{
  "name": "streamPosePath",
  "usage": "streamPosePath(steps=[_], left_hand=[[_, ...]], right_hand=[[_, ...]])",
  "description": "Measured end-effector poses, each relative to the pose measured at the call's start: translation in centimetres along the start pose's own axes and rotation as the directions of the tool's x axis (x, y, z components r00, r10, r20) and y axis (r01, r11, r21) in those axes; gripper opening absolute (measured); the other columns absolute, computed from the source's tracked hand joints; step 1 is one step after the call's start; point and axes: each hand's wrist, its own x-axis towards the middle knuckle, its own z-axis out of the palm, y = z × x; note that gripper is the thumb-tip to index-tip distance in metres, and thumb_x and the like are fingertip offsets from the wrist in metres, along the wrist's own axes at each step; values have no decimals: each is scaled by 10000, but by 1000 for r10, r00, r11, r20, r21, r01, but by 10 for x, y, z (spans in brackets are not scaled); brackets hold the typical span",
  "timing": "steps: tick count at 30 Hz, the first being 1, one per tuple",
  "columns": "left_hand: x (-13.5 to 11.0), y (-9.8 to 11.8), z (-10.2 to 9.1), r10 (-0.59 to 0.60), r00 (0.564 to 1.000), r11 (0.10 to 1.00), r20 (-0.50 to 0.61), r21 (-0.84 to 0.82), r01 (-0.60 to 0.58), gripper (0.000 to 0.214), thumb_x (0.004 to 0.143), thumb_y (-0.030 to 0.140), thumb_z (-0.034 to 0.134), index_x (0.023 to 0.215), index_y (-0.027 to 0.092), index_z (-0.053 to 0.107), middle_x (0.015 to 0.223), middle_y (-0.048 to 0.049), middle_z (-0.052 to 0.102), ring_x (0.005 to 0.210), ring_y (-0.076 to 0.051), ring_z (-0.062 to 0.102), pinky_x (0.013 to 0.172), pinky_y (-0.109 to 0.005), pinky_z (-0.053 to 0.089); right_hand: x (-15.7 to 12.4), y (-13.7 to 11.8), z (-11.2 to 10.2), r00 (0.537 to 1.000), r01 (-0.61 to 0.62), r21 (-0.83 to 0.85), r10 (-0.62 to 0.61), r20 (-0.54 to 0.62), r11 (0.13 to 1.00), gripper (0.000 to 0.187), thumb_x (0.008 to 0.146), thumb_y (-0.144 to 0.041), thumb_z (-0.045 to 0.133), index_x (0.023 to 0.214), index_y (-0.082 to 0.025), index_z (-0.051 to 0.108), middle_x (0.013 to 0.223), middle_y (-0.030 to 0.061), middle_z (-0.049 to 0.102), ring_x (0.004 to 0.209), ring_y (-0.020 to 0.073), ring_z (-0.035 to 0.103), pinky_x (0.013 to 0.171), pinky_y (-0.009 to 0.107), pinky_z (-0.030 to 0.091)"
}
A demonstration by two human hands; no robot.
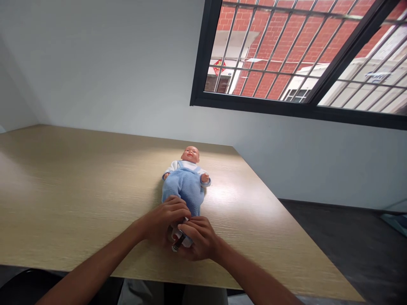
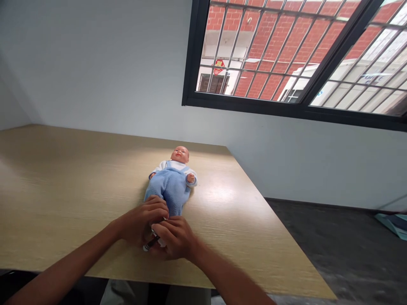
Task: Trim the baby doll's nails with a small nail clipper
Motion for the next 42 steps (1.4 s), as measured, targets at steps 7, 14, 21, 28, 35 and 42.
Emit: streamPosePath(steps=[7,14,21,28,35,42], left_hand=[[-2,-4,4,25,999,1000,-30,7,-25,317,723,232,660,991,185,496,1010,-71,616,1017,-254,556,965,-423,380],[-5,-13,14,74,996,997,-46,-12,-74,242,711,244,670,903,178,539,943,-65,665,974,-248,596,950,-419,379],[-8,-21,25,106,992,994,-68,-22,-108,84,741,213,591,727,172,519,825,-42,673,828,-190,611,841,-372,411],[-8,-23,27,149,985,989,-87,-2,-150,135,741,224,580,667,172,481,657,4,605,731,-158,580,767,-344,397],[-6,-21,26,137,983,987,-124,-63,-146,156,732,183,556,611,173,459,588,10,541,653,-141,504,707,-321,368],[-6,-15,19,-25,998,999,51,-25,27,225,596,216,675,596,169,454,629,26,485,652,-135,454,690,-325,316]], right_hand=[[5,-2,0,1000,17,-10,-17,-12,1000,284,989,-364,439,1073,-118,556,708,59,708,604,158,682,556,259,514],[2,-1,-1,1000,13,9,-13,-9,1000,284,971,-349,474,1109,-115,553,733,53,712,606,152,675,573,262,505],[-2,2,0,1000,15,24,-15,9,1000,295,937,-345,519,1128,-120,533,732,43,710,572,151,658,572,274,493],[-2,2,0,1000,21,8,-21,15,1000,286,934,-347,521,1113,-123,526,684,26,681,513,142,618,520,271,448],[1,0,-1,1000,21,-10,-21,10,1000,280,982,-366,458,1089,-119,534,667,29,685,511,131,623,526,265,460],[-2,1,0,1000,18,-24,-18,8,1000,312,984,-400,446,1109,-127,530,706,40,710,540,141,655,557,280,493]])
